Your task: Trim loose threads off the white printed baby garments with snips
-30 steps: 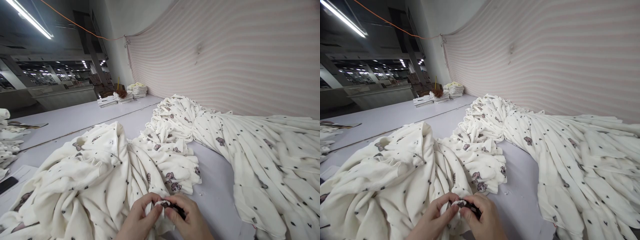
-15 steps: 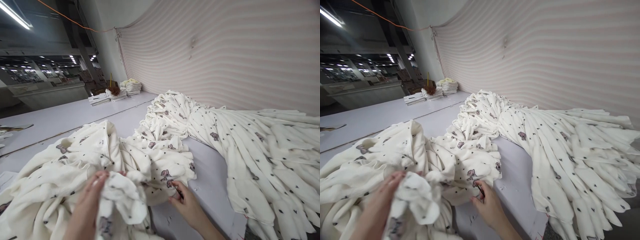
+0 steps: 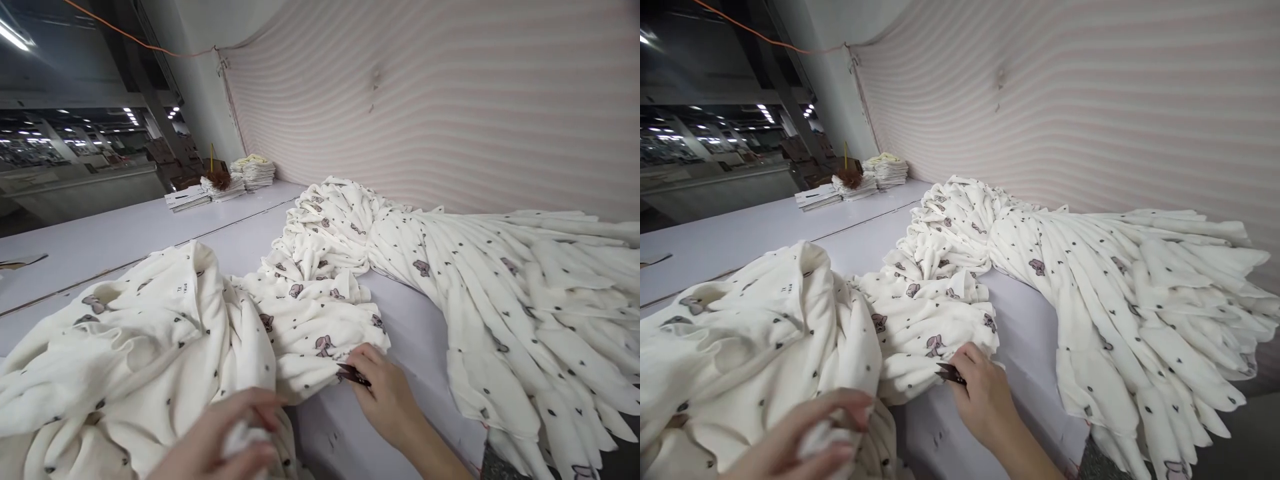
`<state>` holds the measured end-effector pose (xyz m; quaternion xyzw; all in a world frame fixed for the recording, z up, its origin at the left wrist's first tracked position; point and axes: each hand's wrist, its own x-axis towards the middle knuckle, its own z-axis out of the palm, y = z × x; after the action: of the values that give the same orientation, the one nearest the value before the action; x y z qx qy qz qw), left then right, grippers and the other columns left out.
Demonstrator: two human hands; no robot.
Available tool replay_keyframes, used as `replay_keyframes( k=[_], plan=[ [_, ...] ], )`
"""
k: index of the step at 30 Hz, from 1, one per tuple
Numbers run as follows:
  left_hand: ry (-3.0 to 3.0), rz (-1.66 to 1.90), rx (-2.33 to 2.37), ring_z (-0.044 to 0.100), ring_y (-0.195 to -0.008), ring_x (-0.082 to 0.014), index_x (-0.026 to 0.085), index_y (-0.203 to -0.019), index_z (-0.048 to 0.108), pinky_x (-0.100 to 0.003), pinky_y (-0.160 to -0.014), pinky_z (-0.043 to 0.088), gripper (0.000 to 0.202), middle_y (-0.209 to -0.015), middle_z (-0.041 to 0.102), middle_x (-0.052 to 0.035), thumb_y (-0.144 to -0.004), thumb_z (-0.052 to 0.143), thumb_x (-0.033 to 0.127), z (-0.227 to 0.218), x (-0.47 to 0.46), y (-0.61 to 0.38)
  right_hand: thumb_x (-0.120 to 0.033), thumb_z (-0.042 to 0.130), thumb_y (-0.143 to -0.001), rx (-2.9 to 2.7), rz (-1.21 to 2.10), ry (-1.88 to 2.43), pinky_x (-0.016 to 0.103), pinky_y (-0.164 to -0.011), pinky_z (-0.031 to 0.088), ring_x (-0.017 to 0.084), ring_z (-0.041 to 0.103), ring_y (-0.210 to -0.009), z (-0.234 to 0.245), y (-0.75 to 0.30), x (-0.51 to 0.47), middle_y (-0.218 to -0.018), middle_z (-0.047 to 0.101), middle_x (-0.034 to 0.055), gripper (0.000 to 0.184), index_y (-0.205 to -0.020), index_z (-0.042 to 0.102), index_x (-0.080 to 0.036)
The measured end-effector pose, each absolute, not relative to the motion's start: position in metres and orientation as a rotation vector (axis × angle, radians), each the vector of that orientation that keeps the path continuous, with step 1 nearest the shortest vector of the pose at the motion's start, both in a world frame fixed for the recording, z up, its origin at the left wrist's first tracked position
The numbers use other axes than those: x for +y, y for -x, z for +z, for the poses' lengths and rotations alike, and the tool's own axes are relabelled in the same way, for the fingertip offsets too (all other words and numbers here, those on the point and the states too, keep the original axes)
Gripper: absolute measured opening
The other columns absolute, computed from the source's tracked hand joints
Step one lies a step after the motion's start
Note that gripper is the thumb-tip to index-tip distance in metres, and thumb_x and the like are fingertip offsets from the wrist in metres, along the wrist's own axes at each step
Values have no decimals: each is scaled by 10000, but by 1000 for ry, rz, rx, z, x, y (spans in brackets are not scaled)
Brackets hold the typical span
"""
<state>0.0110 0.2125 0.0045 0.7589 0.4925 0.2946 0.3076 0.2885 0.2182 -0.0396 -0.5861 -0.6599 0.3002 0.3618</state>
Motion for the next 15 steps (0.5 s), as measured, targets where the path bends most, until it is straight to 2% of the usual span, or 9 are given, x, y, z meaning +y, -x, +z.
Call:
replay_keyframes(
  k=[1, 3, 4, 5, 7, 9, 11, 13, 15],
  plan=[
    [-2073, 580, 1203, 695, -808, -189, 378, -1202, 588, -255, -761, 564, 444, -918, 726, 17, -771, 671, 309, 2, 210, -30, -214, 557, -836, -1603, 890, 1492, 248, -604, 367, 161, 513, -674, -37, -285, 220, -725, 561, -9, 178, -659, 569, -207],
    [-2125, 435, 1142, 681, -777, -180, 379, -1402, 362, -259, -737, 544, 760, -995, 702, 12, -732, 653, 167, -6, 211, -67, -350, 565, -864, -1411, 1128, 1464, 233, -560, 356, 139, 482, -592, -38, -278, 228, -585, 505, -35, 306, -599, 546, -197],
    [-2128, 418, 1149, 669, -774, -184, 352, -1405, 353, -266, -729, 528, 761, -1006, 688, 1, -727, 627, 139, -11, 214, -81, -395, 555, -870, -1337, 1211, 1459, 223, -527, 353, 125, 469, -546, -40, -275, 233, -555, 503, -43, 326, -615, 563, -192],
    [-2112, 442, 1184, 655, -787, -189, 317, -1340, 432, -272, -729, 508, 648, -990, 677, -8, -739, 591, 132, -16, 219, -93, -421, 538, -877, -1285, 1258, 1463, 213, -489, 345, 111, 455, -496, -43, -273, 236, -548, 521, -45, 322, -666, 597, -184],
    [-2054, 498, 1270, 625, -813, -198, 253, -1030, 590, -280, -743, 467, 275, -908, 655, -13, -783, 525, 152, -25, 233, -106, -444, 490, -896, -1202, 1292, 1478, 201, -421, 317, 83, 406, -401, -50, -274, 240, -578, 588, -34, 329, -834, 655, -166],
    [-1984, 539, 1362, 599, -755, -189, 229, -789, 540, -269, -705, 439, 90, -765, 610, 7, -824, 470, 185, -32, 247, -107, -469, 444, -913, -1122, 1305, 1489, 200, -387, 305, 71, 392, -357, -56, -283, 235, -700, 683, 4, 383, -1020, 653, -166],
    [-1919, 530, 1426, 540, -589, -161, 231, -746, 475, -238, -592, 403, 103, -594, 501, 58, -845, 448, 228, -37, 259, -102, -487, 450, -906, -1061, 1287, 1500, 213, -443, 393, 104, 545, -471, -60, -297, 222, -917, 731, 57, 408, -1111, 635, -187],
    [-1856, 513, 1470, 441, -453, -133, 237, -744, 441, -211, -499, 339, 127, -486, 375, 104, -867, 427, 268, -41, 265, -96, -460, 518, -873, -1055, 1227, 1502, 268, -641, 505, 191, 671, -804, -64, -310, 206, -1069, 716, 81, 377, -1100, 660, -194],
    [-1818, 509, 1490, 388, -405, -122, 240, -753, 435, -200, -470, 306, 142, -443, 317, 123, -879, 423, 305, -43, 266, -94, -336, 581, -832, -1129, 1162, 1464, 345, -902, 472, 245, 584, -1130, -69, -318, 193, -1199, 668, 72, 339, -1133, 672, -210]
  ],
)
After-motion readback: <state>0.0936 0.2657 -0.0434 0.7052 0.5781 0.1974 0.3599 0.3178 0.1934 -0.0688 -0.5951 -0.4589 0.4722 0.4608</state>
